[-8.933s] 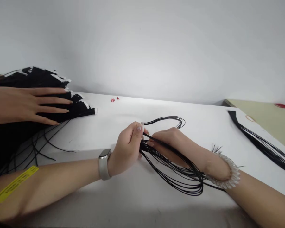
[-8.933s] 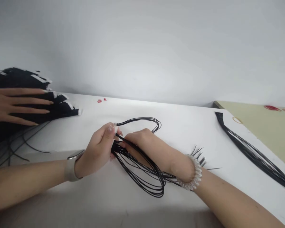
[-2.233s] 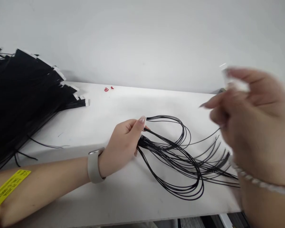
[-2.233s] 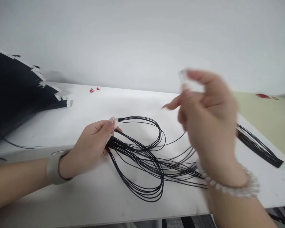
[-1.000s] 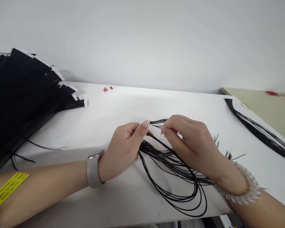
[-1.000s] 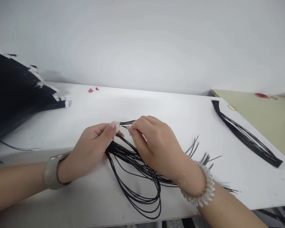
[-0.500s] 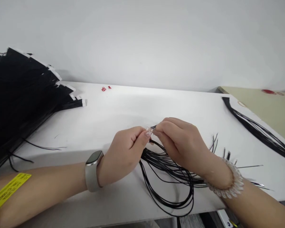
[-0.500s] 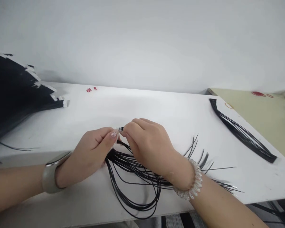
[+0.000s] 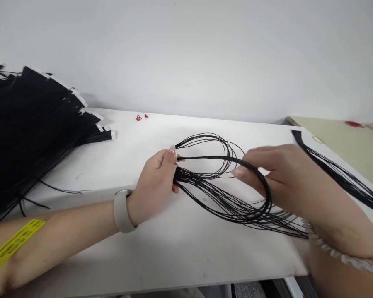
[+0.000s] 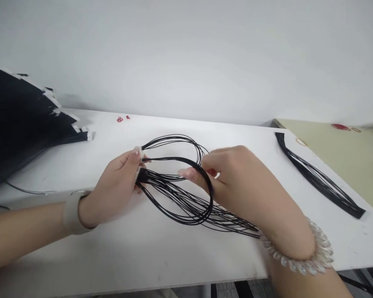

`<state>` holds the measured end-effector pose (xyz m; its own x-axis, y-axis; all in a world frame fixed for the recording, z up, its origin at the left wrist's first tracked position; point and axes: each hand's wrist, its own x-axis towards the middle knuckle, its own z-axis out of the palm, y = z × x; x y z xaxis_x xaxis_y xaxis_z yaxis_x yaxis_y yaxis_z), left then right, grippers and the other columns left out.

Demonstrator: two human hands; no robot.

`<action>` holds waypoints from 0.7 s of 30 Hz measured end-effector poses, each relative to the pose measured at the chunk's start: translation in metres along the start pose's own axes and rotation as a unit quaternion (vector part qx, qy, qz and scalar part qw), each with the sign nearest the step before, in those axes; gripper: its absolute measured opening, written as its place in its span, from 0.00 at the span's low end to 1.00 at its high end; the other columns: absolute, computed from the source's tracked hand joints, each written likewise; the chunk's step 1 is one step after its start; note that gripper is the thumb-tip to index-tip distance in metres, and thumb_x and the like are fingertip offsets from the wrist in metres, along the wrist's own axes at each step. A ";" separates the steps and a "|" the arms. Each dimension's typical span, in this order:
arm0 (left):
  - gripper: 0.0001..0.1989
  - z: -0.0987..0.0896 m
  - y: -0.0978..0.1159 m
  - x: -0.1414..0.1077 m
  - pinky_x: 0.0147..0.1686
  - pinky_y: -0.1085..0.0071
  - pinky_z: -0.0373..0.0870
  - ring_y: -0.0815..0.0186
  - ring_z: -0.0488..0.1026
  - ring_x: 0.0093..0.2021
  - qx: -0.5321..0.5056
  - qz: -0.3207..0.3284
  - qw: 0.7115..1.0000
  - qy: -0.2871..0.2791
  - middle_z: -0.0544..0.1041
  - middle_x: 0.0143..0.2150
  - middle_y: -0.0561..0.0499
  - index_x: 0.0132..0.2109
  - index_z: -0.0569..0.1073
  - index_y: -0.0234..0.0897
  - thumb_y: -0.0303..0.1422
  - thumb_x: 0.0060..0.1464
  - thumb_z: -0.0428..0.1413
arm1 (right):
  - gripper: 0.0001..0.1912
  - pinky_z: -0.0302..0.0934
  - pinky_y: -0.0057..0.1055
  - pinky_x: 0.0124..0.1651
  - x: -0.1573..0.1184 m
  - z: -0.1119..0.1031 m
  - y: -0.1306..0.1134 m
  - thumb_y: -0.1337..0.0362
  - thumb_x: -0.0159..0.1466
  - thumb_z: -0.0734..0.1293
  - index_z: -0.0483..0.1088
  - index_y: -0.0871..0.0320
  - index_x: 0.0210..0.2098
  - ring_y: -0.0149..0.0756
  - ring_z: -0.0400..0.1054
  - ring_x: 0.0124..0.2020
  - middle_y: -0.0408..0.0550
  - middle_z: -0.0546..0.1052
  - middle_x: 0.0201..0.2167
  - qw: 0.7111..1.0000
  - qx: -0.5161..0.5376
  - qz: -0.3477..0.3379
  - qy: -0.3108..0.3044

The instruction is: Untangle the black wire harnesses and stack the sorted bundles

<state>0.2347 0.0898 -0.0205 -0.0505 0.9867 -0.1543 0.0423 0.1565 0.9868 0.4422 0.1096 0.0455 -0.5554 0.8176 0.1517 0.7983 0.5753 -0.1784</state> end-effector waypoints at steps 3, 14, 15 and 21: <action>0.17 0.000 0.001 -0.004 0.14 0.79 0.62 0.75 0.60 0.17 0.009 0.011 1.000 -0.007 0.61 0.23 0.56 0.33 0.64 0.37 0.47 0.54 0.44 | 0.22 0.40 0.22 0.16 -0.001 0.008 -0.001 0.51 0.62 0.54 0.52 0.61 0.19 0.21 0.45 0.16 0.39 0.56 0.14 0.974 0.060 0.008 -0.218; 0.15 0.000 0.001 -0.016 0.15 0.79 0.60 0.77 0.59 0.15 0.027 0.047 0.995 -0.083 0.64 0.24 0.55 0.35 0.64 0.39 0.44 0.56 0.41 | 0.16 0.46 0.22 0.20 0.007 0.028 -0.042 0.62 0.64 0.51 0.55 0.61 0.22 0.23 0.47 0.21 0.41 0.57 0.19 0.942 0.296 -0.045 -0.154; 0.15 0.000 0.002 -0.016 0.14 0.79 0.59 0.76 0.59 0.15 0.031 0.048 0.995 -0.087 0.63 0.23 0.56 0.35 0.64 0.39 0.44 0.56 0.41 | 0.15 0.45 0.22 0.20 0.007 0.028 -0.041 0.63 0.64 0.51 0.53 0.61 0.22 0.23 0.45 0.21 0.41 0.55 0.19 0.939 0.297 -0.052 -0.166; 0.15 0.001 0.005 -0.016 0.13 0.82 0.58 0.78 0.58 0.14 0.033 0.065 0.995 -0.070 0.59 0.21 0.57 0.32 0.64 0.38 0.44 0.56 0.42 | 0.12 0.39 0.23 0.22 0.003 0.035 -0.036 0.67 0.63 0.53 0.47 0.61 0.23 0.22 0.39 0.22 0.40 0.48 0.20 0.958 0.243 -0.070 -0.137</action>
<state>0.2367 0.0752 -0.0129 0.0991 0.9944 -0.0362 0.1048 0.0258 0.9942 0.4031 0.0921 0.0183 -0.7427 0.6683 -0.0420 0.5460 0.5681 -0.6158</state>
